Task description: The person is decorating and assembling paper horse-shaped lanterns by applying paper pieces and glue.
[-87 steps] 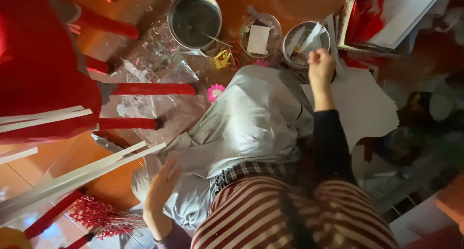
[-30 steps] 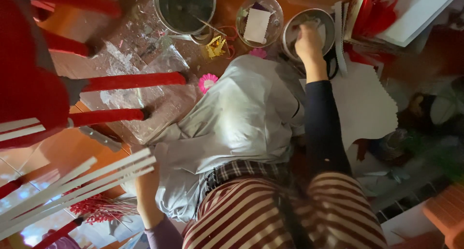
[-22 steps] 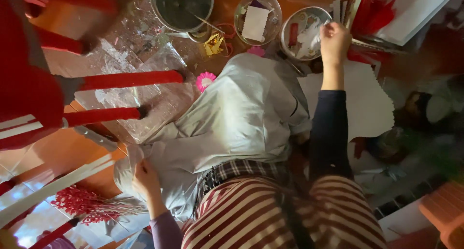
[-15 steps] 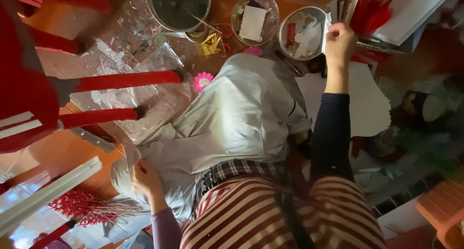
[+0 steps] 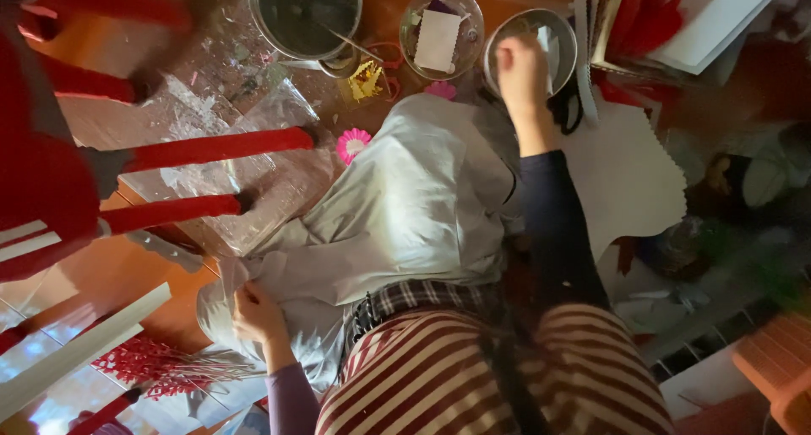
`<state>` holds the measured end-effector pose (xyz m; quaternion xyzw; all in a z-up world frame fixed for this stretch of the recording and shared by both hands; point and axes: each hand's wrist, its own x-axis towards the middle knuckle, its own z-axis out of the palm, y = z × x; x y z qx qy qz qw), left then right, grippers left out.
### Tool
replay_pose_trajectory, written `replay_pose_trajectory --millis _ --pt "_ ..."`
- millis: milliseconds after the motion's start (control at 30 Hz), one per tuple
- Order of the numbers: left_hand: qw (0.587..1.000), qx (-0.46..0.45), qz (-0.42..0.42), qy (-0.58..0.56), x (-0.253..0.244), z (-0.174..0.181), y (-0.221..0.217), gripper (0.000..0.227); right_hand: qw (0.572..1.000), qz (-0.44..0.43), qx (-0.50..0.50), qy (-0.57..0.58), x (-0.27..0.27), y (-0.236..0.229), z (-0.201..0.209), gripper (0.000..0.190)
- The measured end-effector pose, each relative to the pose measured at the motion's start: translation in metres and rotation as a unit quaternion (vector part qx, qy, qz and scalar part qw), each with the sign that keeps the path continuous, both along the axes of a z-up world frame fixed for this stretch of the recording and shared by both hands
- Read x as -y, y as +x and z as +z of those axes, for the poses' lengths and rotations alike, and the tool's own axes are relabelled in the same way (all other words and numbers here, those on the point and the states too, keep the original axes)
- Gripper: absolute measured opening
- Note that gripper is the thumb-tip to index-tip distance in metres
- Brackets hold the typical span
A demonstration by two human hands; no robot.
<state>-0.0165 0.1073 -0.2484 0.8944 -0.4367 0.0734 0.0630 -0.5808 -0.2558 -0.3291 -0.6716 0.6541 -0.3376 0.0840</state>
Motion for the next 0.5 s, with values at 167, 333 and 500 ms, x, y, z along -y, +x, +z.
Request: replay_pose_trajectory --millis 167,333,500 --pt "1.000 -0.002 0.009 -0.012 0.006 0.003 -0.006 0.022 0.991 0.115 -0.017 0.069 0.030 0.067 0.023 0.002" --pt "1.000 0.001 0.004 -0.018 0.006 0.004 -0.009 0.023 0.974 0.157 -0.164 -0.016 0.060 0.097 0.009 0.019" --pt "0.999 0.015 0.022 0.018 0.004 0.000 -0.006 0.028 0.978 0.144 -0.121 0.092 0.075 0.085 -0.032 0.007"
